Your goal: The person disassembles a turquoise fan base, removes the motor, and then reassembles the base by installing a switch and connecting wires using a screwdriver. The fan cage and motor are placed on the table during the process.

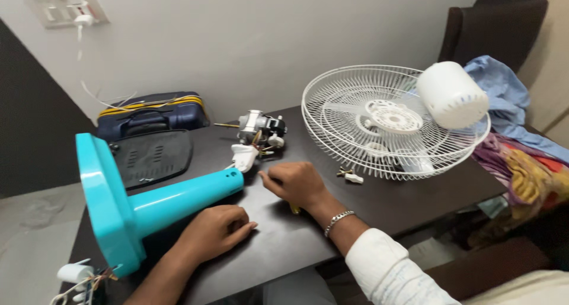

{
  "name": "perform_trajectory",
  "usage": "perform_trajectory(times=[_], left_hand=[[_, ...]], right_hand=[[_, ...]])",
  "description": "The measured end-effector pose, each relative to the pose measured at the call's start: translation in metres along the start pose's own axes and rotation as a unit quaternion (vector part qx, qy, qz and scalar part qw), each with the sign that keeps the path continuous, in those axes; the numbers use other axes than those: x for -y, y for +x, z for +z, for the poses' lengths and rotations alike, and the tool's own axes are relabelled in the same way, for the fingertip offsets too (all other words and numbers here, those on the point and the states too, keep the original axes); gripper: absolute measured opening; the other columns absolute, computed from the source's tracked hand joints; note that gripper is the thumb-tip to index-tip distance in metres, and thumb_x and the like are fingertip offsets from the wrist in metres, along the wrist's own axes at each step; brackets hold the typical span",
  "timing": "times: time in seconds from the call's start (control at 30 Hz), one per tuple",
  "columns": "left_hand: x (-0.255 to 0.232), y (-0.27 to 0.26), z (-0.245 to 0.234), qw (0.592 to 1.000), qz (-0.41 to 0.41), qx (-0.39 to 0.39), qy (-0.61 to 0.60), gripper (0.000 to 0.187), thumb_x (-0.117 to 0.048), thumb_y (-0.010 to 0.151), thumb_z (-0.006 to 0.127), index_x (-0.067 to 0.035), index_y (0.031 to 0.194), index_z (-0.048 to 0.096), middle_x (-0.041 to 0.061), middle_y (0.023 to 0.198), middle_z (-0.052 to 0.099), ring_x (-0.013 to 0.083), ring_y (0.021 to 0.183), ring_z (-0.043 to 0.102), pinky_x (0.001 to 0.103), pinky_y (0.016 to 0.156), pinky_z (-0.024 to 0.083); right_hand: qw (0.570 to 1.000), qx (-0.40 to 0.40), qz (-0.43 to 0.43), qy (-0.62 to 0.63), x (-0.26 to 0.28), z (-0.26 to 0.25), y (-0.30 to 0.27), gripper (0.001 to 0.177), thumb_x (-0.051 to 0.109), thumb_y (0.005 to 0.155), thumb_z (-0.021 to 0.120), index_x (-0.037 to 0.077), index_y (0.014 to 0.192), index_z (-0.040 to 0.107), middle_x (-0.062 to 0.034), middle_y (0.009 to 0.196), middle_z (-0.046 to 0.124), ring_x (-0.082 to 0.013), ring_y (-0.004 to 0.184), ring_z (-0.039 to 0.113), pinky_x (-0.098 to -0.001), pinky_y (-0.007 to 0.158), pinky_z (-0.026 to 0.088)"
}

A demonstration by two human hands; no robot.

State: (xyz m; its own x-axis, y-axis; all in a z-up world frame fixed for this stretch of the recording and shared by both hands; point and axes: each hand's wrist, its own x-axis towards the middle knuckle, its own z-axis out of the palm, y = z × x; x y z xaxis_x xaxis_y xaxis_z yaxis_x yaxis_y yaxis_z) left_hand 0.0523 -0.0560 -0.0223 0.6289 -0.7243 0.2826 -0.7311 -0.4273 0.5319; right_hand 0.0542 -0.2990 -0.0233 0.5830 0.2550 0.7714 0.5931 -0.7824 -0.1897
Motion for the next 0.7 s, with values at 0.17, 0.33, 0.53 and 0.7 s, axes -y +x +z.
perform_trajectory(times=[0.17, 0.33, 0.53, 0.7], left_hand=[[-0.0001, -0.0010, -0.0014, 1.000, 0.014, 0.003, 0.005, 0.023, -0.028, 0.087, 0.077, -0.008, 0.078, 0.070, 0.008, 0.070, 0.069, 0.0255, 0.063, 0.066, 0.039, 0.058, 0.051], [0.0007, -0.0024, -0.0016, 0.999, 0.043, -0.010, 0.004, 0.022, -0.028, 0.088, 0.075, -0.008, 0.081, 0.071, 0.009, 0.074, 0.070, 0.0276, 0.068, 0.068, 0.041, 0.062, 0.053], [0.0028, -0.0045, -0.0009, 0.998, 0.050, -0.017, 0.016, 0.026, -0.031, 0.091, 0.073, -0.007, 0.081, 0.070, 0.010, 0.076, 0.070, 0.0294, 0.071, 0.068, 0.042, 0.065, 0.053], [0.0040, -0.0052, -0.0025, 0.998, 0.060, -0.022, 0.012, 0.025, -0.031, 0.090, 0.073, -0.008, 0.082, 0.070, 0.009, 0.076, 0.070, 0.0281, 0.069, 0.068, 0.042, 0.064, 0.053]], right_hand=[[1.000, 0.002, -0.001, -0.004, 0.0004, 0.0009, -0.0001, 0.035, 0.023, 0.092, 0.074, 0.007, 0.064, 0.060, -0.0091, 0.061, 0.062, -0.0300, 0.053, 0.061, -0.0415, 0.050, 0.048], [1.000, 0.000, 0.001, -0.016, 0.0014, 0.0001, 0.0007, 0.034, 0.024, 0.091, 0.074, 0.007, 0.063, 0.062, -0.0096, 0.060, 0.062, -0.0303, 0.053, 0.061, -0.0416, 0.049, 0.048], [1.000, 0.000, 0.006, -0.023, 0.0037, -0.0003, 0.0012, 0.032, 0.024, 0.091, 0.073, 0.008, 0.065, 0.064, -0.0091, 0.062, 0.063, -0.0293, 0.053, 0.062, -0.0405, 0.049, 0.048], [0.999, 0.021, 0.021, -0.045, 0.0032, -0.0011, 0.0012, 0.034, 0.025, 0.091, 0.073, 0.007, 0.064, 0.064, -0.0095, 0.060, 0.062, -0.0288, 0.051, 0.061, -0.0401, 0.048, 0.047]])
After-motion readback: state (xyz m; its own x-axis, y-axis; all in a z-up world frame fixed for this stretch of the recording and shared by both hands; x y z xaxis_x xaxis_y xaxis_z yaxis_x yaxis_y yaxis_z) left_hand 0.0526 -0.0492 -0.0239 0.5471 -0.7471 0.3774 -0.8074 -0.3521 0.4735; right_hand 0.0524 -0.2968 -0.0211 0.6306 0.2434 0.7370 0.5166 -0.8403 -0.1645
